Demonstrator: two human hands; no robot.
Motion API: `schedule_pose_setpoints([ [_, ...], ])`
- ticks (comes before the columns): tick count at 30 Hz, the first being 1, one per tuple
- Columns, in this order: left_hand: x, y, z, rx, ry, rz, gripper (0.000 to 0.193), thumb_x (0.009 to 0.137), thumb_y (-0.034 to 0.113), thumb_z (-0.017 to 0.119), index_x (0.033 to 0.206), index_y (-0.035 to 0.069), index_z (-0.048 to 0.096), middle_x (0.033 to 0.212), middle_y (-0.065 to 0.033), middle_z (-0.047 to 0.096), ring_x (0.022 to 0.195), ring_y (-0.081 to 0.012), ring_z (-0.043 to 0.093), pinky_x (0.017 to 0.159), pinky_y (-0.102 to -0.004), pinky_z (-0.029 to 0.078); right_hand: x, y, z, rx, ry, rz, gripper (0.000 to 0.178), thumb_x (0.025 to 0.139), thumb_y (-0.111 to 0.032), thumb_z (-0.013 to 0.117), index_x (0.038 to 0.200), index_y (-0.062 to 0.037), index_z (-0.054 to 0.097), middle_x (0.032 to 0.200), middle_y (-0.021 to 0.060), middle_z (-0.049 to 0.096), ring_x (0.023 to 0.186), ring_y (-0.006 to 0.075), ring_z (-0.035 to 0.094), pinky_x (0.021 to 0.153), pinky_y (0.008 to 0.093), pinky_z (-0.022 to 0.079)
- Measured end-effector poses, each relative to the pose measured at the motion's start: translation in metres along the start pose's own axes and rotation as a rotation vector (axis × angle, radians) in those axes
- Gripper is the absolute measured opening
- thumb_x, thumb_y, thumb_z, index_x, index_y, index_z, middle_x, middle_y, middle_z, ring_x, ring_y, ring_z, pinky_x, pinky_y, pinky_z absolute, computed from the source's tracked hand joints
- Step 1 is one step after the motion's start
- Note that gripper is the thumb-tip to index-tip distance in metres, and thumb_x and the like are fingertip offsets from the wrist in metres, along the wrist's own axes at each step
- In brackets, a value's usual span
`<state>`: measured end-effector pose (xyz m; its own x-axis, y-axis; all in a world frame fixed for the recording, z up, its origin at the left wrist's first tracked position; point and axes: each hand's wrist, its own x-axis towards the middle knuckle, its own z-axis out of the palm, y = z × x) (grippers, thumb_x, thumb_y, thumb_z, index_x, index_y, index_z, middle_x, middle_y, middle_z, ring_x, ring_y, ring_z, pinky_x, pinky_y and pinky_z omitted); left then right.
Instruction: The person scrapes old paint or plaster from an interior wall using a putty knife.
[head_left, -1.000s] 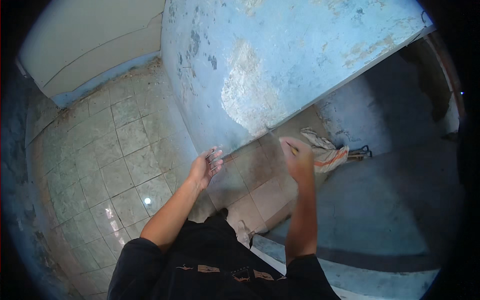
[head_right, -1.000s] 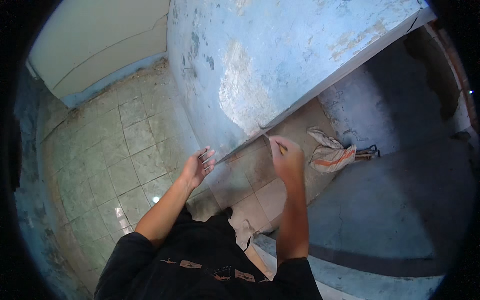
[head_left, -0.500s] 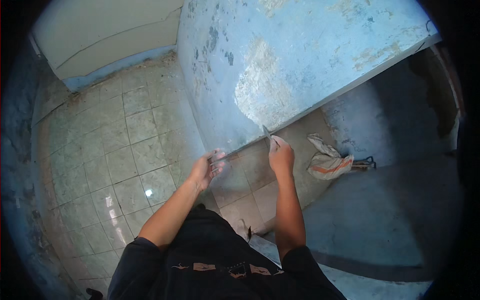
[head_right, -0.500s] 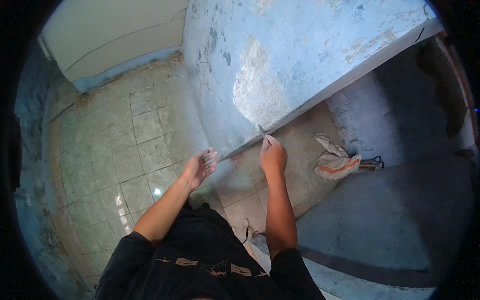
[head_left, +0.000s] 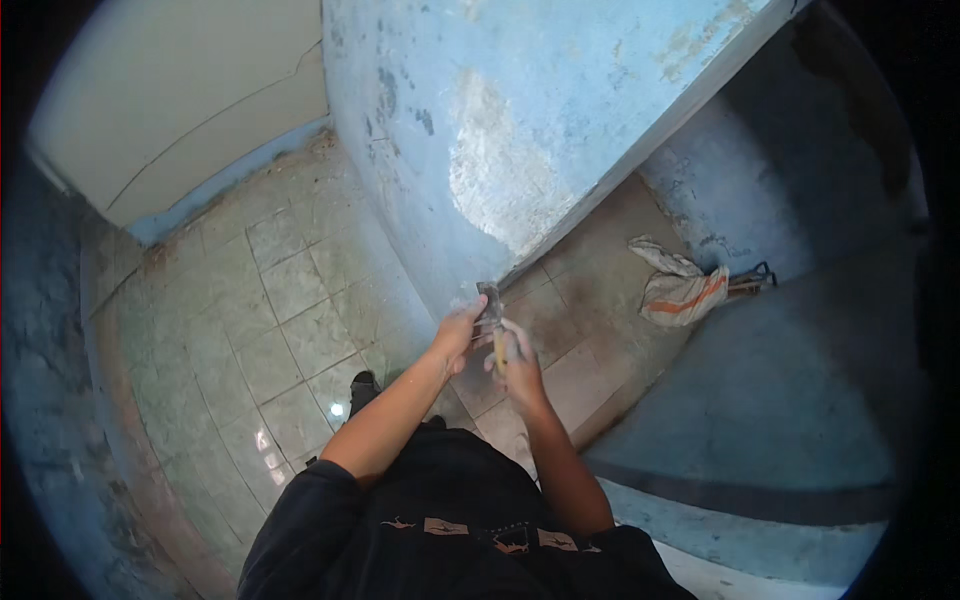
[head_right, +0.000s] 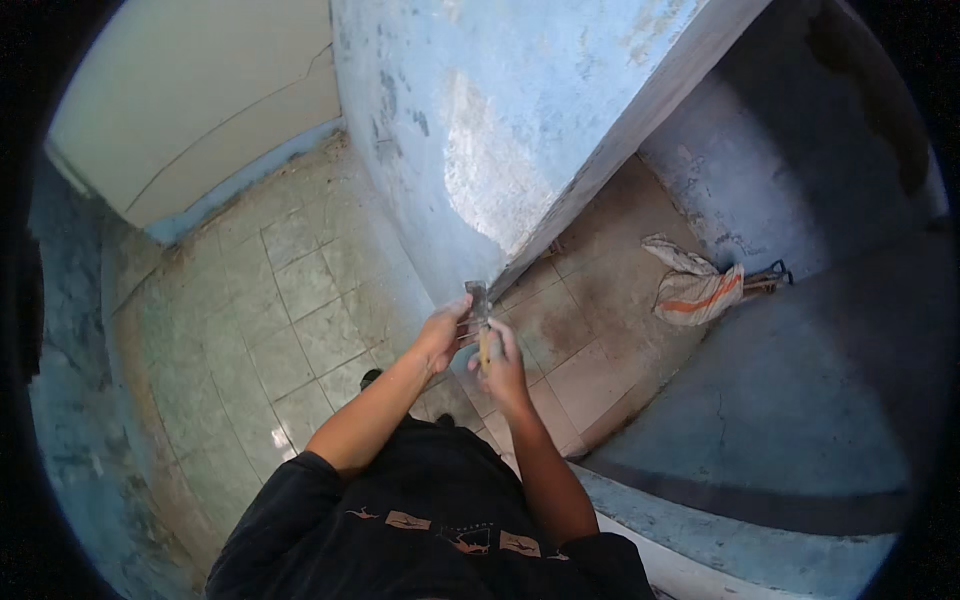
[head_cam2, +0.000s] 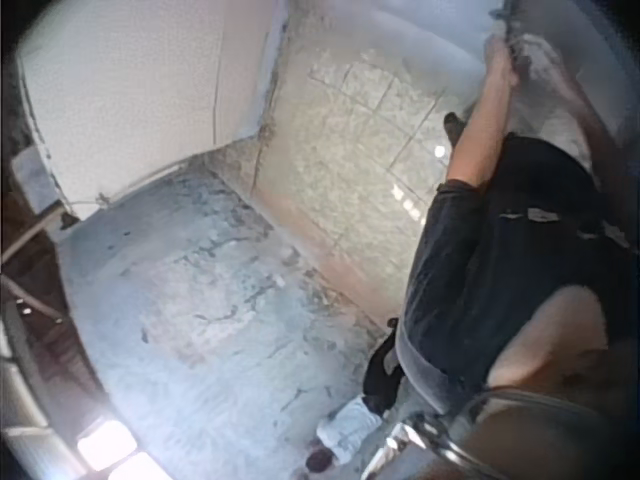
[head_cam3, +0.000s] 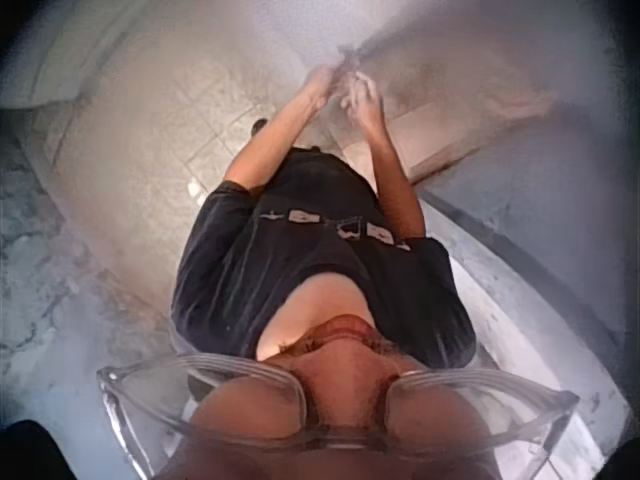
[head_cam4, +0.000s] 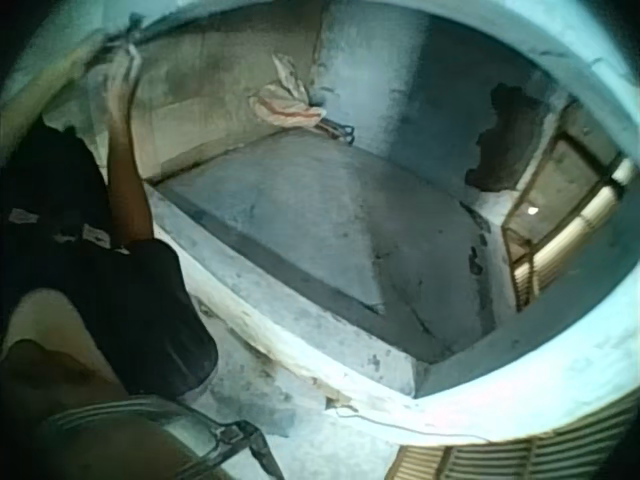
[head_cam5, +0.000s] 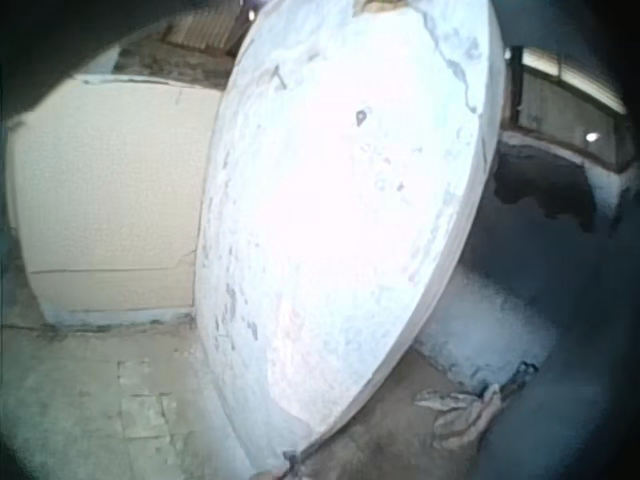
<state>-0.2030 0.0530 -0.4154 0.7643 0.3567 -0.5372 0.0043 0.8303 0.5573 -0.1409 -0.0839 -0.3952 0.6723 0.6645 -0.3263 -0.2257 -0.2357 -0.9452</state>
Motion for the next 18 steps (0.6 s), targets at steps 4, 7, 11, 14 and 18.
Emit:
schedule_pose_setpoints([
  [4, 0.047, -0.013, -0.035, 0.212, 0.050, 0.163, 0.020, 0.101, 0.020, 0.061, 0.112, 0.007, 0.071, 0.098, -0.0045, 0.072, 0.085, -0.0155, 0.065, 0.079, -0.0305, 0.052, 0.002, 0.005, 0.017, 0.089, -0.080, 0.146, 0.041, 0.108, -0.027, 0.047, 0.146, -0.0103, 0.042, 0.097, 0.0086, 0.065, 0.069, 0.0110, 0.059, 0.049, 0.0267, 0.046],
  [7, 0.058, 0.011, -0.033, 0.438, 0.078, 0.274, 0.014, 0.097, 0.014, 0.066, 0.096, 0.004, 0.076, 0.081, -0.0035, 0.071, 0.070, -0.0124, 0.063, 0.069, -0.0271, 0.050, 0.031, 0.028, 0.038, -0.090, 0.155, -0.220, 0.052, 0.104, -0.015, 0.050, 0.154, -0.0125, 0.034, 0.102, 0.0085, 0.065, 0.072, 0.0130, 0.061, 0.053, 0.0285, 0.050],
  [11, 0.065, 0.067, -0.046, 0.717, 0.003, 0.388, 0.017, 0.094, 0.012, 0.068, 0.095, -0.003, 0.077, 0.073, -0.0034, 0.069, 0.066, -0.0091, 0.059, 0.061, -0.0271, 0.047, 0.070, 0.007, 0.085, -0.325, 0.257, -0.328, 0.062, 0.100, -0.005, 0.053, 0.157, -0.0092, 0.029, 0.107, 0.0142, 0.069, 0.073, 0.0182, 0.068, 0.061, 0.0328, 0.055],
  [14, 0.081, 0.102, -0.061, 0.855, -0.114, 0.412, 0.021, 0.095, 0.013, 0.067, 0.103, -0.005, 0.075, 0.076, -0.0044, 0.070, 0.067, -0.0082, 0.059, 0.060, -0.0268, 0.047, 0.090, -0.017, 0.134, -0.081, 0.267, 0.028, 0.064, 0.099, -0.004, 0.050, 0.159, -0.0110, 0.028, 0.120, 0.0160, 0.065, 0.084, 0.0197, 0.069, 0.073, 0.0328, 0.055],
  [18, 0.107, 0.130, -0.059, 0.945, -0.259, 0.335, 0.024, 0.094, 0.015, 0.067, 0.105, -0.005, 0.074, 0.081, -0.0101, 0.074, 0.070, -0.0158, 0.066, 0.067, -0.0310, 0.052, 0.153, 0.034, 0.153, -0.155, 0.611, -0.270, 0.059, 0.104, -0.009, 0.042, 0.160, -0.0162, 0.027, 0.127, 0.0146, 0.059, 0.067, 0.0128, 0.061, 0.053, 0.0289, 0.051],
])
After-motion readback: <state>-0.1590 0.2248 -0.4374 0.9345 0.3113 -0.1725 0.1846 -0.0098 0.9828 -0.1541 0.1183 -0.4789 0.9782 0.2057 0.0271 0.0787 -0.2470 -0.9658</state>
